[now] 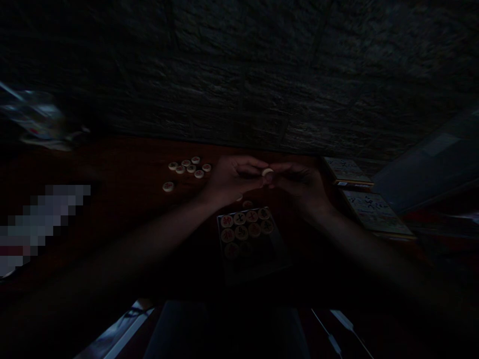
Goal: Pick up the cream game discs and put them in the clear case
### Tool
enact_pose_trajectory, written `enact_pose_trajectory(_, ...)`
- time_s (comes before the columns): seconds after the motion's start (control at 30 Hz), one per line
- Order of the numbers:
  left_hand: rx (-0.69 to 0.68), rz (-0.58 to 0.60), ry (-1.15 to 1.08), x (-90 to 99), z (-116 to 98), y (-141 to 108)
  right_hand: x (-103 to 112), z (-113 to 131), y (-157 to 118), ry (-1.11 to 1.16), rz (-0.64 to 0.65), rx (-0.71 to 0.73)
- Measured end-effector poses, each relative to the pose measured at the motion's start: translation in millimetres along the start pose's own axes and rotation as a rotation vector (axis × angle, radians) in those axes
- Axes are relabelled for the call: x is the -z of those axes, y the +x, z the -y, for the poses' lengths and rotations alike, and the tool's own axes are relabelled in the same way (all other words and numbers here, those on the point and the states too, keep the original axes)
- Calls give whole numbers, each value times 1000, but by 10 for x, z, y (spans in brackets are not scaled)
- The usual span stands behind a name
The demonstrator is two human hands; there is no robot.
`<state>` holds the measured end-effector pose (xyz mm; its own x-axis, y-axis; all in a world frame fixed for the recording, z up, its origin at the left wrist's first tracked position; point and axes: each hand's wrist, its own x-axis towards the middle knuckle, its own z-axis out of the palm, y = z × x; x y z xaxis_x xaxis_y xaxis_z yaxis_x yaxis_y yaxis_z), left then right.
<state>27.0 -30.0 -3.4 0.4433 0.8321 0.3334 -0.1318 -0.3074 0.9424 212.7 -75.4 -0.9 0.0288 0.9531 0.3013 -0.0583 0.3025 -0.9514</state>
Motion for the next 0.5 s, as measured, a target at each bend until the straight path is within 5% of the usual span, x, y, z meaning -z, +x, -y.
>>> enact_pose_trajectory(0.5,62,-12,-72,-17,-38,-12,24,-7,4,7,1,-17)
